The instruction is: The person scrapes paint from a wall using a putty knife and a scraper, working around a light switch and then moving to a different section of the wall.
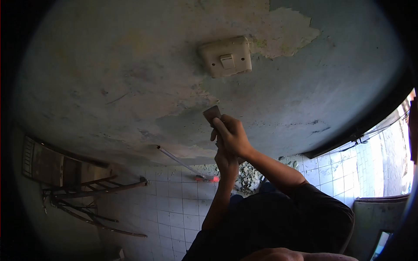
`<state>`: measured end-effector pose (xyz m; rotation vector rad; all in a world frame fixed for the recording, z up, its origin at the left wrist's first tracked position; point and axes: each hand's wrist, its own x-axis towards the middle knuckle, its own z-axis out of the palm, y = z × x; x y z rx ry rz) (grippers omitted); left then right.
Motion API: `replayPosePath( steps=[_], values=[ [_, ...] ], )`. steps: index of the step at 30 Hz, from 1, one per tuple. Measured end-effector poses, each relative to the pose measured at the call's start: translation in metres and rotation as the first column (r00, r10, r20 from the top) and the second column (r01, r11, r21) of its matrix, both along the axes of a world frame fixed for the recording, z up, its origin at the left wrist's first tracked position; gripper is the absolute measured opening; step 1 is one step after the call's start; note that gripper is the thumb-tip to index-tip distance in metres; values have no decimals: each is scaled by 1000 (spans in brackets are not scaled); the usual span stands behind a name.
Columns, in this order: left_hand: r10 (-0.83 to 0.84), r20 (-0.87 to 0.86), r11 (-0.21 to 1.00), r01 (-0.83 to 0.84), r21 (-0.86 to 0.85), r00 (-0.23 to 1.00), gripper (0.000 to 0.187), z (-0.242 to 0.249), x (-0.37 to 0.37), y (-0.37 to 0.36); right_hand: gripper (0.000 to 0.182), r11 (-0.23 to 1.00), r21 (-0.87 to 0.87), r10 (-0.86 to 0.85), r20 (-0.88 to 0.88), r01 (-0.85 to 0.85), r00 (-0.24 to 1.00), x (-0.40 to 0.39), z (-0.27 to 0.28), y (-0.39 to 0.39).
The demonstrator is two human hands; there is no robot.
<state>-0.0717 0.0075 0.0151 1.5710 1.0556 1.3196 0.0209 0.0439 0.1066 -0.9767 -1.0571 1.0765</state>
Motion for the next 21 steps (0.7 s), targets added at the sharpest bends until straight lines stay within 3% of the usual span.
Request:
replayPosePath(
  steps=[1, 3, 5, 7, 9, 11, 13, 15, 17, 21],
  values=[
    [7, -9, 1000, -7, -10, 1000, 61, 1, 1, 2, 30, 1000, -10, 7, -9, -7, 1000, -1, -2, 4],
    [50, -27, 988, -46, 150, 998, 60, 5, 3, 8, 30, 999, 23, 25, -33, -25, 999, -2, -4, 9],
    [55, -23, 995, -53, 85, 998, 60, 5, -2, 14, 28, 1000, 21, 8, -130, -5, 992, -1, 0, 5],
    [50, -249, 980, 1, 199, 967, 58, 24, -7, 19, 26, 999, 28, -17, -215, 24, 976, -7, -2, 3],
    [-17, -306, 980, 77, 185, 952, 55, 36, -22, 29, 23, 964, 41, -228, -385, 264, 894, -20, -12, 4],
    [-103, -370, 970, 176, 169, 923, 53, 43, -35, 38, 21, 909, 50, -360, -407, 414, 839, -31, -18, 10],
    [-190, -373, 952, 263, 156, 908, 48, 49, -53, 47, 20, 916, 53, -314, -522, 398, 793, -43, -21, 11],
    [-240, -391, 928, 328, 175, 888, 44, 49, -75, 55, 20, 878, 33, -389, -533, 478, 751, -57, -23, 19],
    [-286, -398, 897, 389, 208, 872, 40, 53, -89, 60, 22, 939, -21, -285, -609, 344, 740, -64, -3, 15],
    [-398, -378, 862, 482, 158, 836, 32, 79, -111, 67, 24, 905, -62, -352, -664, 420, 660, -81, 5, 21]
  ],
)
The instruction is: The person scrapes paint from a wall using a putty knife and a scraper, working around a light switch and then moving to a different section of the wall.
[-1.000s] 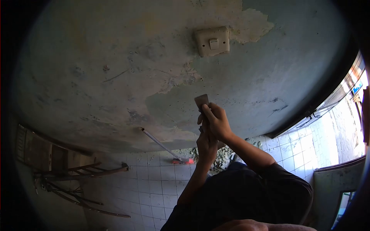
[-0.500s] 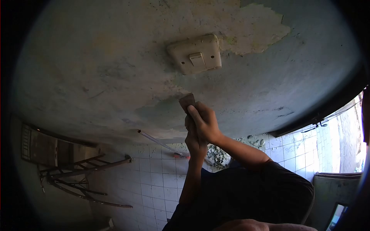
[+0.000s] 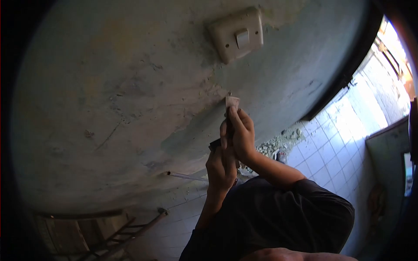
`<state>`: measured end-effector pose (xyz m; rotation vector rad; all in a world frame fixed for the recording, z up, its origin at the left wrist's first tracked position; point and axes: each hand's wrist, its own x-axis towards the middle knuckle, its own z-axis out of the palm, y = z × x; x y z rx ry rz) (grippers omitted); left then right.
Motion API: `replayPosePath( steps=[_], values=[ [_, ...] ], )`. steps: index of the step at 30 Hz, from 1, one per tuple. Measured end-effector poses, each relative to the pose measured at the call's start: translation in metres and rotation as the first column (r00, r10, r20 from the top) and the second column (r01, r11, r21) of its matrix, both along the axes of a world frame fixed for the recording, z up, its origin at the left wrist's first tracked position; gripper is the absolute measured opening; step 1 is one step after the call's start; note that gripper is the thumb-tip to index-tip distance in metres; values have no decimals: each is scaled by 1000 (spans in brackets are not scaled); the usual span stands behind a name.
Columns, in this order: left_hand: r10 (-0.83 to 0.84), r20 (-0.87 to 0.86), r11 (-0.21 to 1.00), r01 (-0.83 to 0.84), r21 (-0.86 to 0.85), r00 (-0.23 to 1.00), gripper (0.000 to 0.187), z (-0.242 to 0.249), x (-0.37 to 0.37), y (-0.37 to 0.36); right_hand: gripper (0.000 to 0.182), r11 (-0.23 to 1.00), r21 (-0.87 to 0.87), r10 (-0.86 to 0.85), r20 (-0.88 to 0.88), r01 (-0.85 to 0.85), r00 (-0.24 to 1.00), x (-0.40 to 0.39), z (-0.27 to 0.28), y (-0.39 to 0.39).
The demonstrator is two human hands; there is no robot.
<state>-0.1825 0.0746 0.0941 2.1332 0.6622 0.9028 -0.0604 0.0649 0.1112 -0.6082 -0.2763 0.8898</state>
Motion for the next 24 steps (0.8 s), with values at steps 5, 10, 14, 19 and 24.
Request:
replayPosePath(
  steps=[5, 10, 14, 19, 24],
  values=[
    [-21, -118, 997, 29, 66, 993, 25, 12, -10, 16, 26, 989, 82, -114, -69, 120, 991, -9, 2, 11],
    [-11, -66, 973, 26, 230, 998, 24, 24, -11, 18, 26, 989, 48, -129, -176, 139, 976, -14, 12, 11],
    [-11, -104, 973, 34, 228, 994, 26, 21, -12, 25, 27, 986, 78, -133, -184, 150, 974, -17, 8, 14],
    [-57, -56, 969, 68, 235, 997, 27, 8, -6, 33, 27, 982, 106, -141, -146, 157, 979, -12, 7, 16],
    [-64, -28, 969, 68, 236, 998, 25, 6, 6, 34, 28, 981, 83, -159, -145, 173, 976, -3, 10, 18]
  ],
)
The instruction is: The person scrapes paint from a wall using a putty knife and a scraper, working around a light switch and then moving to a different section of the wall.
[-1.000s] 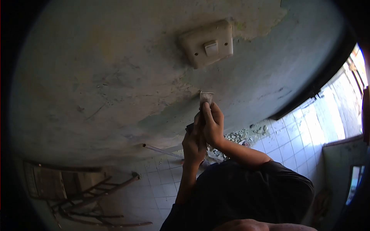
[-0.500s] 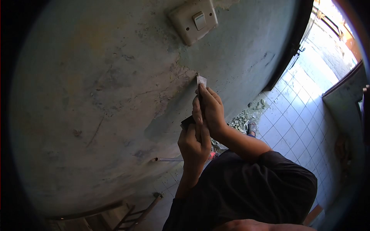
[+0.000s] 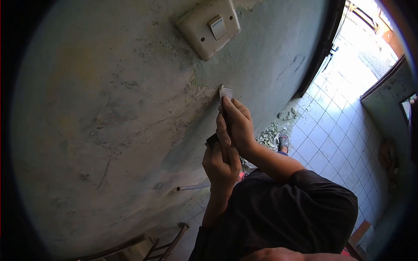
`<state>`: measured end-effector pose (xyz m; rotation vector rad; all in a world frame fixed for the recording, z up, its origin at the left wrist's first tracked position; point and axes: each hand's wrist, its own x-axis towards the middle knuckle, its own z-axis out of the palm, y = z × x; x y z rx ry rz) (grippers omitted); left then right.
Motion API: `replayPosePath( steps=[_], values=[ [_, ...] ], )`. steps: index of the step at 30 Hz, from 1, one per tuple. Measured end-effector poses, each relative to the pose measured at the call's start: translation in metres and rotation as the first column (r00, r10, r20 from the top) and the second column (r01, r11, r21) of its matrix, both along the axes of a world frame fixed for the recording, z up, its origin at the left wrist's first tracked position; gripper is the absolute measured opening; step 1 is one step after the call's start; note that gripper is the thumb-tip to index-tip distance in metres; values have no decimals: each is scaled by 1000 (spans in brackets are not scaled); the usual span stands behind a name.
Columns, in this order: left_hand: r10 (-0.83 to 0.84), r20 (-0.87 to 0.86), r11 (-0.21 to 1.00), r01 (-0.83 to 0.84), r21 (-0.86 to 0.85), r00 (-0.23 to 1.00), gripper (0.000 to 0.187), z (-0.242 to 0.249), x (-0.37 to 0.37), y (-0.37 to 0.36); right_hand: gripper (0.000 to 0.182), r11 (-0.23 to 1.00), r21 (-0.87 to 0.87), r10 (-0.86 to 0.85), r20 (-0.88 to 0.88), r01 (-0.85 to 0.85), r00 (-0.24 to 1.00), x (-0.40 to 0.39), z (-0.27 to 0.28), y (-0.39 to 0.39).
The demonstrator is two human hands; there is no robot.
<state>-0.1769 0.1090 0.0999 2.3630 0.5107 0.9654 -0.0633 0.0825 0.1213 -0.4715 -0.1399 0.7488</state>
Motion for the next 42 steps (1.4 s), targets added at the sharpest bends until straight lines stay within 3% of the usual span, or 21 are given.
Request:
replayPosePath(
  steps=[6, 10, 14, 23, 26, 30, 33, 37, 39, 42],
  values=[
    [1, 12, 1000, -1, 4, 1000, 25, 8, 23, -1, 30, 995, 33, -98, 119, 95, 988, 27, 15, 4],
    [-49, 98, 999, 51, -10, 994, 28, 4, 20, -7, 30, 994, -108, -2, 96, 12, 995, 16, 10, -10],
    [-31, -27, 995, 28, -95, 999, 30, -7, -1, -10, 31, 995, -24, 95, 103, -93, 990, 7, -8, -10],
    [4, 103, 1000, -5, 12, 995, 27, -10, 26, -9, 32, 995, -95, 44, 132, -31, 990, 21, 7, -10],
    [-28, 4, 999, 29, -31, 1000, 21, 4, 30, -8, 32, 998, -66, -8, 162, 19, 987, 26, 13, -11],
    [-25, 86, 998, 30, -53, 996, 27, -2, 22, -16, 32, 996, -85, 22, 123, -12, 992, 21, 0, -13],
    [-1, 2, 994, 1, -106, 1000, 28, -7, 9, -19, 31, 995, -66, 86, 85, -81, 993, 12, -8, -13],
    [21, 19, 995, -19, -93, 1000, 27, -5, 12, -18, 31, 996, -29, 87, 75, -85, 993, 13, -7, -12],
    [22, 81, 1000, -22, -4, 996, 26, -4, 19, -16, 32, 997, -73, 44, 111, -36, 993, 15, -1, -12],
    [6, 26, 999, -5, -37, 1000, 26, 12, 39, -9, 33, 995, -75, -60, 137, 71, 989, 34, 21, -11]
  ],
)
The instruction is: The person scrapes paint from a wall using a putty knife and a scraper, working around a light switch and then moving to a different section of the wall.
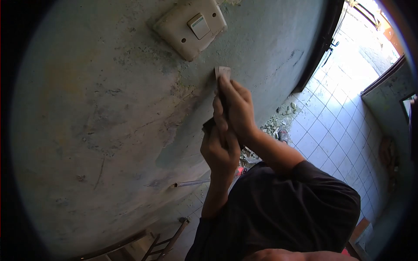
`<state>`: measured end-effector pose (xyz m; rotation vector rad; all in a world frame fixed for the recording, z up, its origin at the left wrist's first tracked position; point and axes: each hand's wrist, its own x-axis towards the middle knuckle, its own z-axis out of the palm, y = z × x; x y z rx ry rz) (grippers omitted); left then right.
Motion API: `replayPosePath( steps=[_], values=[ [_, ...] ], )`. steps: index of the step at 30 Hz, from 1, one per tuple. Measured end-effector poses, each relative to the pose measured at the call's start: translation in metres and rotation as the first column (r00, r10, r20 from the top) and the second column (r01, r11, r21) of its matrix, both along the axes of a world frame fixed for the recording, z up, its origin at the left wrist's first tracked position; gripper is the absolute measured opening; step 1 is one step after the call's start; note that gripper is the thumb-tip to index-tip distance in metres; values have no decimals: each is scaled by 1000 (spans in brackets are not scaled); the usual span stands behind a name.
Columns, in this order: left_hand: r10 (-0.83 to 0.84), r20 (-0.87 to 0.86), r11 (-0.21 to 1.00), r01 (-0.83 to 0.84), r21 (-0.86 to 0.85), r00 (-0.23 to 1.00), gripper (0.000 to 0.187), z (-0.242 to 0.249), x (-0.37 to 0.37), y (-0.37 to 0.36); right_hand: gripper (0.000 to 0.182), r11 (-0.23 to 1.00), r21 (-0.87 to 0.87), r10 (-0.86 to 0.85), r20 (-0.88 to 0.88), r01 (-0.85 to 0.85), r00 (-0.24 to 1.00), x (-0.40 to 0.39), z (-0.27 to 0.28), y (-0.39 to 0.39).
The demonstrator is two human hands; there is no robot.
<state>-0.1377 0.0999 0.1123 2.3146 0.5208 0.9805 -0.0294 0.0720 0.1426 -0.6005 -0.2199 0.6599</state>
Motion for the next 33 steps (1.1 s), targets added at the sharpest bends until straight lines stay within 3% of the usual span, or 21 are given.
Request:
replayPosePath(
  steps=[2, 6, 8, 12, 21, 28, 33],
  values=[
    [-14, -27, 999, 15, 32, 1000, 26, 5, 4, -5, 33, 1000, 29, 9, 9, -10, 1000, 8, 4, -6],
    [-36, 93, 999, 37, -7, 995, 29, -11, -6, -15, 34, 994, -35, 104, -54, -106, 993, -9, -18, -13],
    [4, -5, 997, -4, -72, 1000, 30, -16, -23, -16, 34, 990, -57, 124, -82, -129, 989, -16, -22, -11],
    [38, -66, 998, -41, -45, 997, 28, -8, -36, -12, 36, 992, 13, 130, -126, -129, 983, -27, -20, -5],
    [48, -117, 998, -51, -21, 992, 27, 15, -48, -10, 32, 991, 60, 132, -241, -121, 961, -42, -12, -1],
    [17, -62, 999, -15, 28, 998, 28, 10, -31, -3, 32, 998, 13, 67, -182, -65, 981, -29, -9, -3],
    [-7, -67, 1000, 7, 0, 998, 24, 7, -32, -2, 31, 993, 73, 106, -182, -94, 978, -28, -15, 0]
  ],
)
